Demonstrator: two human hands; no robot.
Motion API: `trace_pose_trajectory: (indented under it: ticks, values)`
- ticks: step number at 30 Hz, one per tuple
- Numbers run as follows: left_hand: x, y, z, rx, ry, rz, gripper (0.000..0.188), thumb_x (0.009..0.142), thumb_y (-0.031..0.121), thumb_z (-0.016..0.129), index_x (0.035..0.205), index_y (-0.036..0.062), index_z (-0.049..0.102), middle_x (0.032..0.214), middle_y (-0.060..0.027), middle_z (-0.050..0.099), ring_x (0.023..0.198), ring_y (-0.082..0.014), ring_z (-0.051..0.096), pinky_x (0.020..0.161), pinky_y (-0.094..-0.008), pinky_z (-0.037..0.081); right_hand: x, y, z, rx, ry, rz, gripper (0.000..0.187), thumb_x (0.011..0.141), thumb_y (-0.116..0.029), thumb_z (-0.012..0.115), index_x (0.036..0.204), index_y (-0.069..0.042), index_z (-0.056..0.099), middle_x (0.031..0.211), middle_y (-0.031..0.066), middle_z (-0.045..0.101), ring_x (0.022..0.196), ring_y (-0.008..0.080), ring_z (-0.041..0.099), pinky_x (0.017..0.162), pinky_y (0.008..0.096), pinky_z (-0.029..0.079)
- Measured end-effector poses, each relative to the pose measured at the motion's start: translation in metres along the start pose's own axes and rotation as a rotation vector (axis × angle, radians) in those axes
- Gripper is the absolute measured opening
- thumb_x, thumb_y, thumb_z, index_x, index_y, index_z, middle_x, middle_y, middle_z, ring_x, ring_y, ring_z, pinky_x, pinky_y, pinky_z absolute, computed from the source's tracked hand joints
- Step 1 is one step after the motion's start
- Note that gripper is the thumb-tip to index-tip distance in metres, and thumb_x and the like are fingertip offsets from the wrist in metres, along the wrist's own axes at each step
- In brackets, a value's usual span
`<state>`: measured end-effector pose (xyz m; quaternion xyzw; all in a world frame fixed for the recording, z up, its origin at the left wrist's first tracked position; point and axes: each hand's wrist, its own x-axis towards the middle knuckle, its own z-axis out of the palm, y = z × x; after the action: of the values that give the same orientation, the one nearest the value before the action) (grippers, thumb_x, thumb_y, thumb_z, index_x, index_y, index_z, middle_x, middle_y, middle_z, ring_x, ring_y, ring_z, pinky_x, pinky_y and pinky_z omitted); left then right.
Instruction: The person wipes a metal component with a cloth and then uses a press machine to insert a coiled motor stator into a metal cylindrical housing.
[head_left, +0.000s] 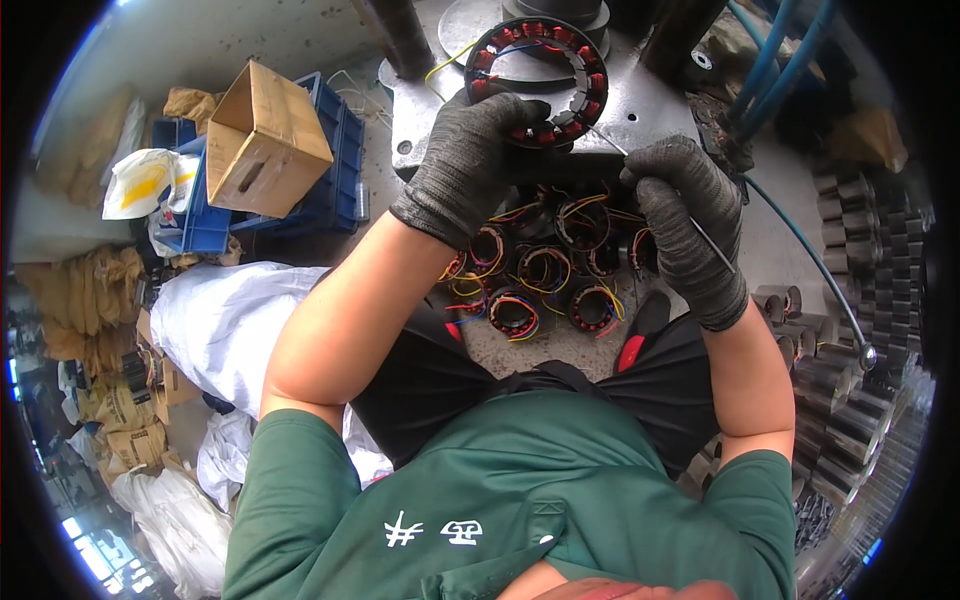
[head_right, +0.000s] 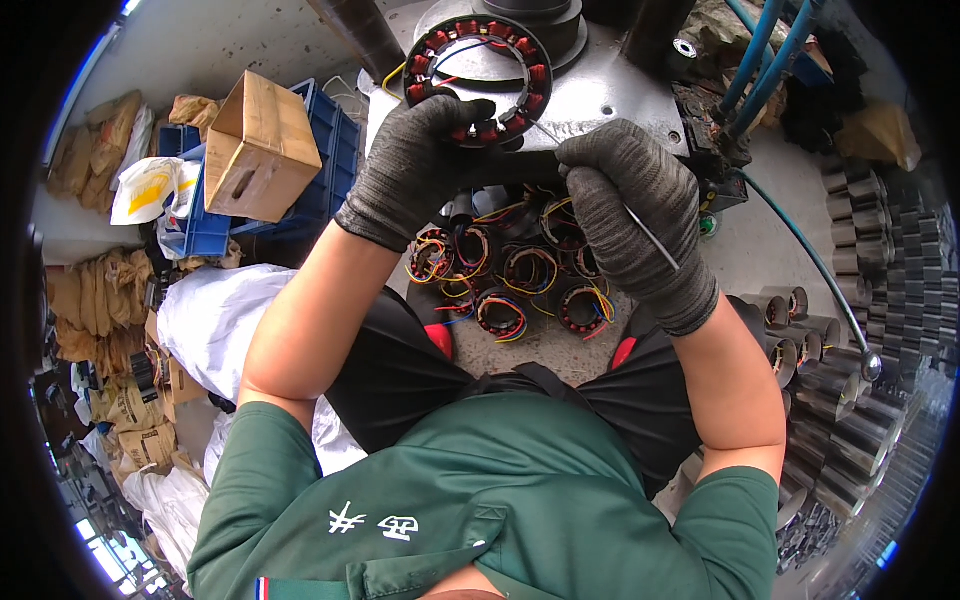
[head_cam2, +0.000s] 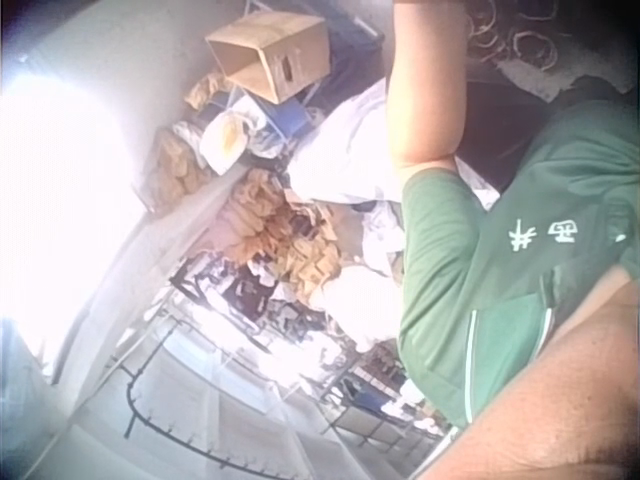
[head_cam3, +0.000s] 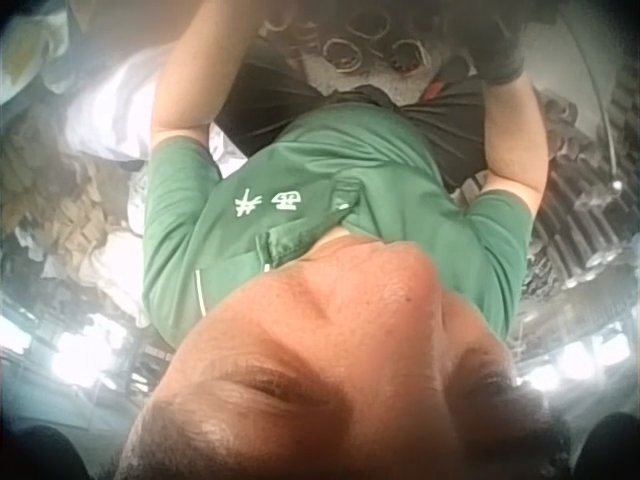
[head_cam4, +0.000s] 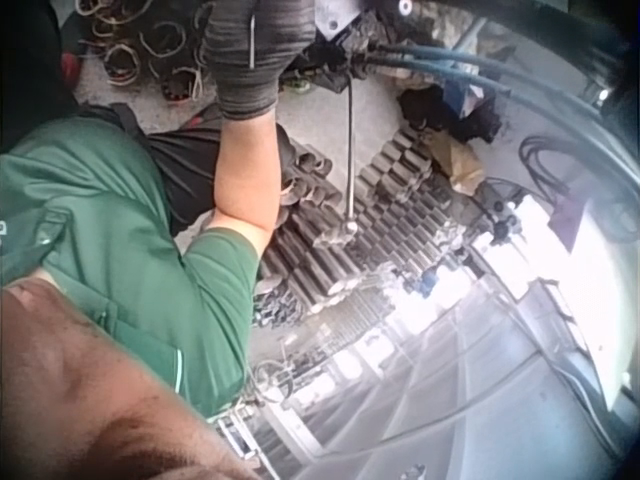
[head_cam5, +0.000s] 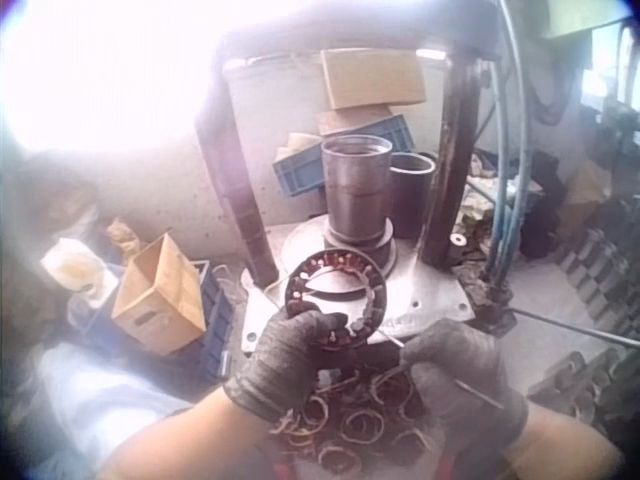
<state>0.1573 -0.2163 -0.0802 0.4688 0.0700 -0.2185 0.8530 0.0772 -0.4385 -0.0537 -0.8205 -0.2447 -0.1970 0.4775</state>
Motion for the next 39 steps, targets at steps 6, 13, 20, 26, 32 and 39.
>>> trace_pose_trajectory:
  ticks: [6,13,20,26,32,39]
  values:
    - [0.001,-0.003,0.002,0.089,-0.069,0.107,0.034,0.088,0.009,0.068,0.118,-0.0072,0.062,0.11,-0.0193,0.069,0.101,-0.0319,0.072,0.09,-0.0473,0.063,0.0,0.003,-0.001,-0.043,0.021,-0.004,0.013,0.09,-0.003,0.062,0.101,-0.002,0.069,0.085,0.0129,0.068,0.075,0.0257,0.069,0.071,0.0359,0.056]
    - [-0.002,-0.002,0.002,0.227,-0.053,0.187,0.028,0.084,0.005,0.073,0.109,0.0001,0.063,0.094,-0.0095,0.07,0.085,-0.0197,0.07,0.077,-0.0332,0.061,0.0,0.0,0.003,-0.052,0.012,0.007,0.013,0.09,-0.003,0.063,0.102,-0.002,0.069,0.085,0.0133,0.069,0.074,0.0265,0.069,0.07,0.0368,0.055]
    - [-0.002,-0.008,0.011,0.499,-0.028,0.599,0.035,0.086,0.002,0.069,0.119,0.0014,0.057,0.1,-0.0084,0.07,0.086,-0.0203,0.07,0.076,-0.0337,0.062,0.007,-0.008,-0.001,-0.304,-0.098,-0.158,0.011,0.087,-0.006,0.064,0.097,-0.003,0.068,0.086,0.0154,0.069,0.075,0.0325,0.069,0.069,0.0407,0.055]
    - [-0.011,0.001,0.008,1.09,0.015,1.011,0.038,0.083,0.008,0.075,0.117,0.0027,0.058,0.1,-0.0146,0.069,0.09,-0.0194,0.069,0.076,-0.0322,0.057,-0.002,-0.009,-0.012,-0.091,-0.108,0.08,0.009,0.085,-0.007,0.064,0.093,-0.004,0.068,0.084,0.0148,0.068,0.073,0.0301,0.069,0.067,0.0385,0.054]
    - [0.0,-0.015,0.012,0.449,-0.012,0.528,0.04,0.085,0.004,0.069,0.122,-0.0041,0.06,0.098,-0.0133,0.071,0.084,-0.0188,0.069,0.077,-0.0333,0.058,-0.006,-0.008,-0.012,0.108,-0.014,0.121,0.011,0.088,-0.003,0.06,0.096,-0.003,0.068,0.085,0.0062,0.068,0.079,0.0157,0.064,0.074,0.0312,0.052]
    - [-0.004,-0.011,0.013,0.09,-0.051,0.101,0.032,0.088,0.008,0.069,0.118,-0.0007,0.065,0.105,-0.0143,0.071,0.097,-0.025,0.072,0.082,-0.0401,0.064,-0.008,-0.011,-0.007,0.154,0.066,0.123,0.013,0.089,0.0,0.06,0.099,-0.002,0.067,0.086,0.0062,0.067,0.08,0.0157,0.064,0.077,0.0301,0.052]
